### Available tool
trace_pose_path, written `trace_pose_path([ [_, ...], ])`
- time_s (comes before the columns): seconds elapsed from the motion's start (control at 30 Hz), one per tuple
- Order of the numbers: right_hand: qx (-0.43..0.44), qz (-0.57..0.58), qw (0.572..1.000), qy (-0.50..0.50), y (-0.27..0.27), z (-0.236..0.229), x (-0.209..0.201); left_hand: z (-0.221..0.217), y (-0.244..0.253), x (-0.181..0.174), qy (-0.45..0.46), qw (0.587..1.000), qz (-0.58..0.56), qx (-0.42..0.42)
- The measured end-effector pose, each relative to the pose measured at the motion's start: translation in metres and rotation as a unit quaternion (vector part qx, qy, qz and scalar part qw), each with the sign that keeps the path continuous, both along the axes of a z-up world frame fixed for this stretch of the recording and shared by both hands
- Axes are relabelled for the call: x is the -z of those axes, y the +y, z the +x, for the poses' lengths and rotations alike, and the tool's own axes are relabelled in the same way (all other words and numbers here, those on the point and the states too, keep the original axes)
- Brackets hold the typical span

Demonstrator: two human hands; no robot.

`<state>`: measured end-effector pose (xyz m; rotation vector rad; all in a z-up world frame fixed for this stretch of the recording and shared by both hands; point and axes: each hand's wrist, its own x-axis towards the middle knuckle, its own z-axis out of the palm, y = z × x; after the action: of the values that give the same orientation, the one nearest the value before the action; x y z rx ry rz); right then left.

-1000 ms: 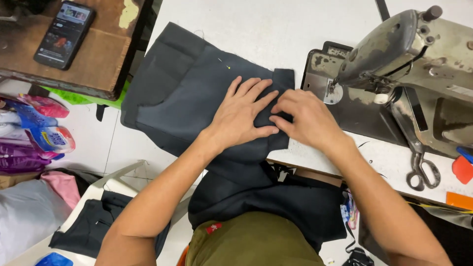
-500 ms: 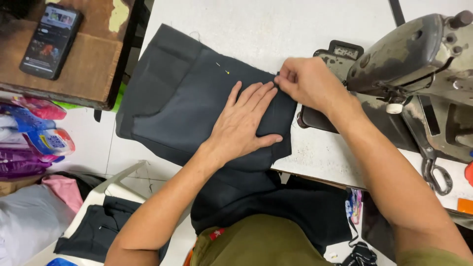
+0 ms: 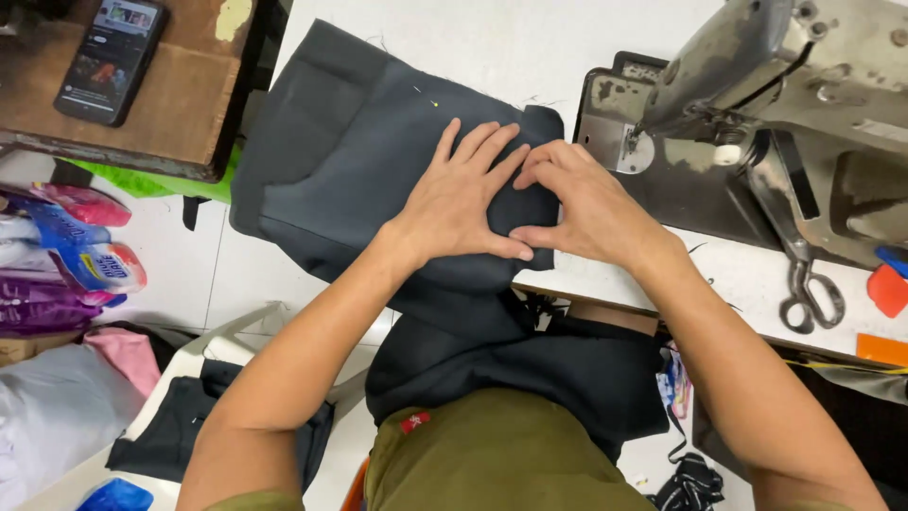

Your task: Trimming excess material from fabric pieces using scissors and preparing them for sewing at a workstation.

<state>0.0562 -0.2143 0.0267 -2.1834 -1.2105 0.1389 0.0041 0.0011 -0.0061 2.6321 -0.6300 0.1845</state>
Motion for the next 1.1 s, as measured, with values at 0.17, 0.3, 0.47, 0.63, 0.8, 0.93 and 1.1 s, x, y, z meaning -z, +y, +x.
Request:
trace_pose_path([
  [0.17, 0.034, 0.007, 0.978, -0.205, 0.004, 0.025, 0.041, 0.001, 0.002, -0.006, -0.015, 0.999, 0.035, 0.012],
  [0.3, 0.091, -0.033, 0.971, -0.219, -0.016, -0.023, 0.039, 0.012, 0.003, -0.004, -0.04, 0.998, 0.024, 0.051],
  [0.47, 0.24, 0.059, 0.957, -0.151, -0.066, -0.032, 0.036, 0.005, -0.031, 0.0, -0.067, 0.995, 0.03, 0.074],
  [0.63, 0.357, 0.03, 0.92, -0.157, -0.092, 0.032, 0.058, -0.014, -0.069, -0.001, -0.033, 0.992, -0.013, 0.12],
  [0.8, 0.335, 0.079, 0.931, -0.125, -0.098, 0.041, 0.07, -0.011, -0.075, -0.003, -0.011, 0.992, -0.034, 0.12],
  [0.93, 0.27, -0.004, 0.939, -0.215, -0.108, 0.046, 0.056, -0.002, -0.079, -0.003, -0.011, 0.991, -0.025, 0.128],
  [1.1, 0.33, -0.075, 0.858, -0.387, -0.088, 0.031, 0.005, 0.012, -0.088, -0.002, -0.028, 0.991, -0.024, 0.126],
])
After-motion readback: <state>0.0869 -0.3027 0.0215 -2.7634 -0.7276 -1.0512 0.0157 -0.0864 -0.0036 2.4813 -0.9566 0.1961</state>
